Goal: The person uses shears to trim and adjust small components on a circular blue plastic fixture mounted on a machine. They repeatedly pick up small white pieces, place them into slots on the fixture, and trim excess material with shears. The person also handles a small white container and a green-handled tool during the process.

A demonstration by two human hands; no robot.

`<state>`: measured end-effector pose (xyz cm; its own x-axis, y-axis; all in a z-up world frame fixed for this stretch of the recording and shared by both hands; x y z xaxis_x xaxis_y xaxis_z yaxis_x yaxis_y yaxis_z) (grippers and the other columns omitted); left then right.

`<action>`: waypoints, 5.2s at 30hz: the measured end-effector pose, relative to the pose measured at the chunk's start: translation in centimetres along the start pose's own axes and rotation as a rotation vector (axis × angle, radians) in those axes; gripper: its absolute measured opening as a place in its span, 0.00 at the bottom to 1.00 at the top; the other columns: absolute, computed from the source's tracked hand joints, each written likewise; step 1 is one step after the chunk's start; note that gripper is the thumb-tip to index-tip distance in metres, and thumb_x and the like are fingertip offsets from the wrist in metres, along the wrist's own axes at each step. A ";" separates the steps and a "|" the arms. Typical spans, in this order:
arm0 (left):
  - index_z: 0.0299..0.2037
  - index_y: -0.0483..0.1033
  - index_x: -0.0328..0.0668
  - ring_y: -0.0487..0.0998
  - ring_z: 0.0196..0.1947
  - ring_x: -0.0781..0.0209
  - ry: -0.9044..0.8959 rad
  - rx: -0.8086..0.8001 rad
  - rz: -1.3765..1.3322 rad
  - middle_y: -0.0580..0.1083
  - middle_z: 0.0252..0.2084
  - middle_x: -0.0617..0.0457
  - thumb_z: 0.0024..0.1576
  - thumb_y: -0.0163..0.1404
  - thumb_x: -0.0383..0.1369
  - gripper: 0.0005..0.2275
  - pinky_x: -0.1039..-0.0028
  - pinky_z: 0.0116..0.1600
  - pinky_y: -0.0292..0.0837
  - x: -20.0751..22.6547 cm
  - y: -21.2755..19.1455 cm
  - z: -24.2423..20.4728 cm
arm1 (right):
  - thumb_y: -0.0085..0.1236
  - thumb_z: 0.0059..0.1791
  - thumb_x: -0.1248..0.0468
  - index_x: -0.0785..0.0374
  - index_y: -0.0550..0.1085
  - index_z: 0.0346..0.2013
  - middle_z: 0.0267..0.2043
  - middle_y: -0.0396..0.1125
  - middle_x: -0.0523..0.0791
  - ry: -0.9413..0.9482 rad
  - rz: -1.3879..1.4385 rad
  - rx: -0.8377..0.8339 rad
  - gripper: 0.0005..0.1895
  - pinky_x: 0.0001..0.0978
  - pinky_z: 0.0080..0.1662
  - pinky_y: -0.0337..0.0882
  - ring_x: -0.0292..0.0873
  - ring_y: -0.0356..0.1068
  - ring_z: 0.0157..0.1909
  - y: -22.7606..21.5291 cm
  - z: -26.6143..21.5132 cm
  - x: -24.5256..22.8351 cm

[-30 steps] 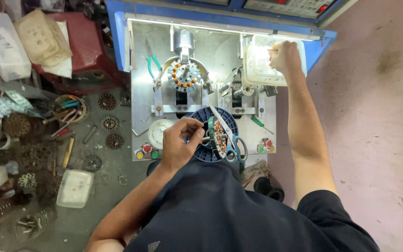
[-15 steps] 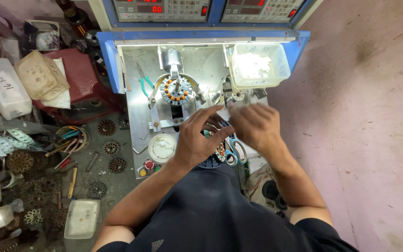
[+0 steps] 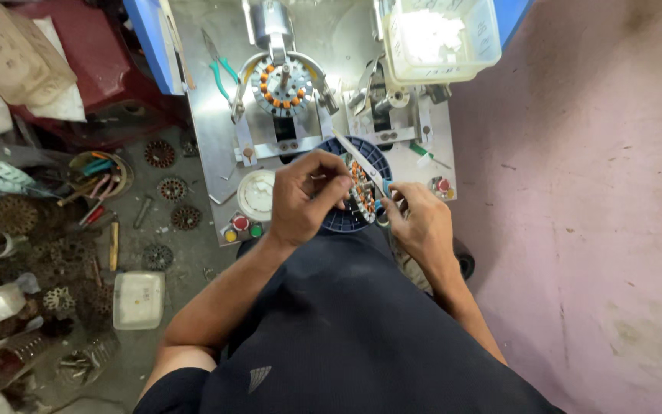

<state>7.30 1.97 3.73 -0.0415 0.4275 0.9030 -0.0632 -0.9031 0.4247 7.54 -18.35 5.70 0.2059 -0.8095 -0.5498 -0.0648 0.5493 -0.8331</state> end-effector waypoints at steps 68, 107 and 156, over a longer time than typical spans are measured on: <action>0.40 0.80 0.33 0.80 0.34 0.65 0.325 0.264 0.672 0.79 0.35 0.50 0.58 0.58 0.23 0.03 0.77 0.41 0.74 5.8 6.1 -1.9 | 0.72 0.45 0.60 0.67 0.82 0.33 0.28 0.74 0.53 -0.260 -0.120 -0.124 0.12 0.40 0.36 0.74 0.49 0.75 0.28 1.3 32.0 19.1; 0.49 0.78 0.29 0.85 0.36 0.64 0.253 0.339 0.183 0.82 0.37 0.47 0.64 0.57 0.26 0.08 0.78 0.41 0.84 5.0 3.6 1.0 | 0.68 0.44 0.58 0.72 0.72 0.44 0.31 0.73 0.58 -0.153 -0.201 -0.369 0.23 0.48 0.39 0.73 0.58 0.74 0.34 2.9 0.4 6.0; 0.47 0.80 0.34 0.85 0.35 0.67 0.309 0.191 0.490 0.81 0.40 0.48 0.60 0.61 0.28 0.09 0.80 0.38 0.82 3.4 5.1 -0.5 | 0.65 0.45 0.62 0.66 0.77 0.40 0.35 0.74 0.54 -0.277 -0.250 -0.325 0.13 0.45 0.39 0.71 0.55 0.74 0.35 -0.3 1.7 3.8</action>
<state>6.37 -1.20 8.98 -0.3101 -0.0736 0.9479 0.2155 -0.9765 -0.0053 10.02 -21.21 3.92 0.5033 -0.7983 -0.3306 -0.2720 0.2168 -0.9376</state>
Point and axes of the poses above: each hand's wrist, its own z-axis towards the middle knuckle, its own y-axis out of the palm, x = y × z, the point moved 4 cm from there along z, towards the middle knuckle
